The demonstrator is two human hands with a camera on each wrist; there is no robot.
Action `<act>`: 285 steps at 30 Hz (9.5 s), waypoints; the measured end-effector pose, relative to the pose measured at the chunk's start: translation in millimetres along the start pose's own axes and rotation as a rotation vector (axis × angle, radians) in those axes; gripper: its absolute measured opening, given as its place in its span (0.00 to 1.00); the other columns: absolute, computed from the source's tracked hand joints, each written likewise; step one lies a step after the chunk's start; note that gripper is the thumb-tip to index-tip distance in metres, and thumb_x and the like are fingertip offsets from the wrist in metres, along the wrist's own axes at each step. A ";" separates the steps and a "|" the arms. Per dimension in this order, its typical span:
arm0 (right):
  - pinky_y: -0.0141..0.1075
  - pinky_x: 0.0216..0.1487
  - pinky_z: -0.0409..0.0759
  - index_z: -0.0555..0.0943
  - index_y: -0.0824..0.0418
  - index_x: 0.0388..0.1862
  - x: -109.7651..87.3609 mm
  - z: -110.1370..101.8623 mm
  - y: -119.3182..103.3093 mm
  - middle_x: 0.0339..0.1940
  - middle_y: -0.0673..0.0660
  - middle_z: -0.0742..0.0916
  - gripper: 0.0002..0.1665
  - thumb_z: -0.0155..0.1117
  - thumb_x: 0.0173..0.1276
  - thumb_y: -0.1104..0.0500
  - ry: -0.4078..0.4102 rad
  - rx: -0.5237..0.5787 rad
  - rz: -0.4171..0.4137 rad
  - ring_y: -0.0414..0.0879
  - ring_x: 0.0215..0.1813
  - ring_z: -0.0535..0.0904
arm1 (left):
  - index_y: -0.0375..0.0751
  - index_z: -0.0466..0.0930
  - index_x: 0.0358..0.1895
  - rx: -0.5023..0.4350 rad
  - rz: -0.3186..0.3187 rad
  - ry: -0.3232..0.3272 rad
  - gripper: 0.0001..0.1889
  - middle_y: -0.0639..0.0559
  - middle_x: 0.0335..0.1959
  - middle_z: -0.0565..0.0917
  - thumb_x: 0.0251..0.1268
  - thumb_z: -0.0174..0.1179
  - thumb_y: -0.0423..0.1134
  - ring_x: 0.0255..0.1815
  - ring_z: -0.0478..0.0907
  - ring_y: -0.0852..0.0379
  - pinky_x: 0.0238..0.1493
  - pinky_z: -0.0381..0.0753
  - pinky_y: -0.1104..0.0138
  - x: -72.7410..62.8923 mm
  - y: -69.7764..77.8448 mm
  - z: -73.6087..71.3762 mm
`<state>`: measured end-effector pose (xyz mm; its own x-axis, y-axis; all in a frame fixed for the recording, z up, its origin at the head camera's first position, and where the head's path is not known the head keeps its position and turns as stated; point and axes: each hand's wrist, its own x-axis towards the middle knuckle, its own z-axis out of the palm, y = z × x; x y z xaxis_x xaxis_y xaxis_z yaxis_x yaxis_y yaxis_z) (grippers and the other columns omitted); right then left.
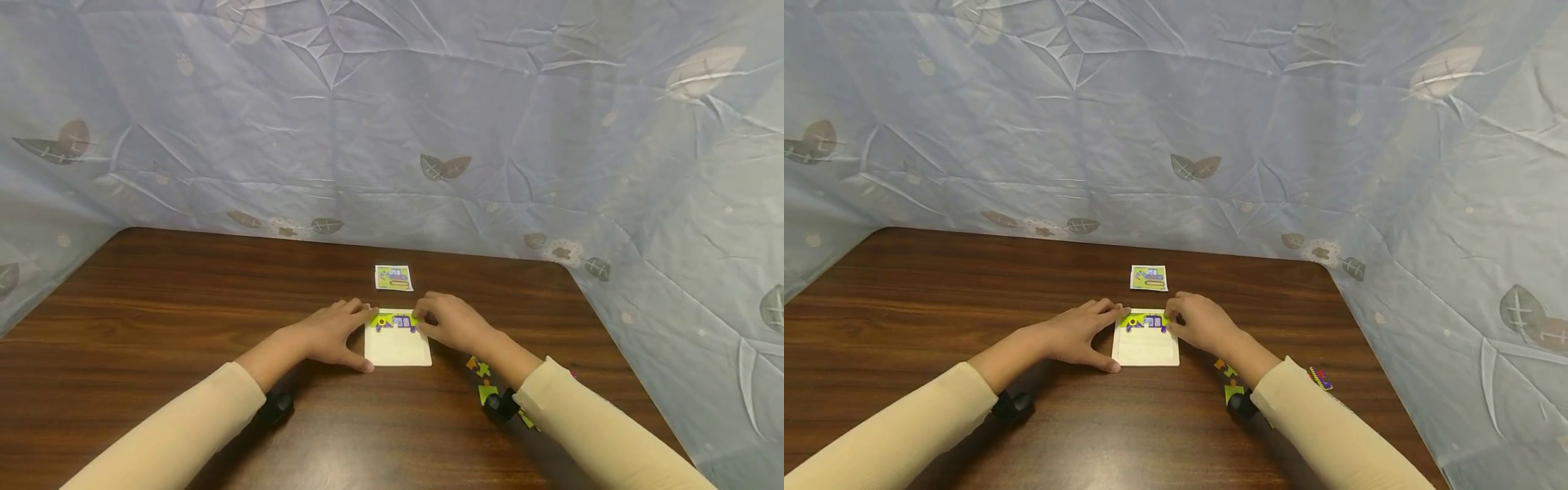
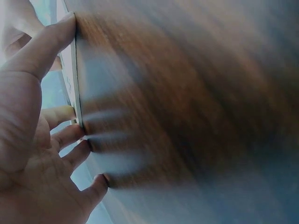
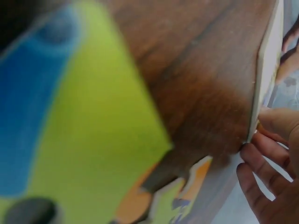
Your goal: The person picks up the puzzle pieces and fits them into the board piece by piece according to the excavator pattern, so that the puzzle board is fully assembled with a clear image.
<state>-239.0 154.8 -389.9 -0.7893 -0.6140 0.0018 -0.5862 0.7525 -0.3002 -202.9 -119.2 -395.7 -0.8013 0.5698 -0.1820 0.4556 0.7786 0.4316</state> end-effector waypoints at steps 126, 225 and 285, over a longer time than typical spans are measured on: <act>0.28 0.32 0.72 0.82 0.62 0.45 -3.3 3.5 -36.3 0.32 0.49 0.83 0.11 0.71 0.71 0.56 -0.063 -0.001 -0.139 0.36 0.29 0.71 | 0.44 0.56 0.84 -0.012 -0.022 -0.008 0.55 0.42 0.80 0.63 0.60 0.72 0.65 0.82 0.60 0.37 0.80 0.61 0.35 -2.6 3.1 -1.1; 0.36 0.49 0.86 0.85 0.62 0.58 10.2 18.9 -54.0 0.47 0.54 0.88 0.18 0.70 0.74 0.56 -0.044 -0.006 -0.099 0.43 0.47 0.83 | 0.43 0.54 0.85 -0.006 -0.016 -0.023 0.56 0.40 0.84 0.59 0.61 0.71 0.66 0.85 0.54 0.29 0.81 0.57 0.32 -2.3 1.2 -0.3; 0.43 0.51 0.84 0.84 0.54 0.50 -156.4 -47.9 98.7 0.48 0.46 0.86 0.20 0.76 0.67 0.46 -0.063 -0.023 -0.010 0.48 0.51 0.83 | 0.43 0.51 0.86 0.008 0.004 -0.021 0.56 0.40 0.85 0.57 0.62 0.70 0.65 0.85 0.52 0.29 0.84 0.52 0.36 -3.2 0.3 -1.0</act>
<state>-182.2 336.6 -374.2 -0.7706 -0.6348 -0.0557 -0.5985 0.7510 -0.2788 -200.6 -121.0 -394.1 -0.7915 0.5779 -0.1990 0.4615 0.7785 0.4254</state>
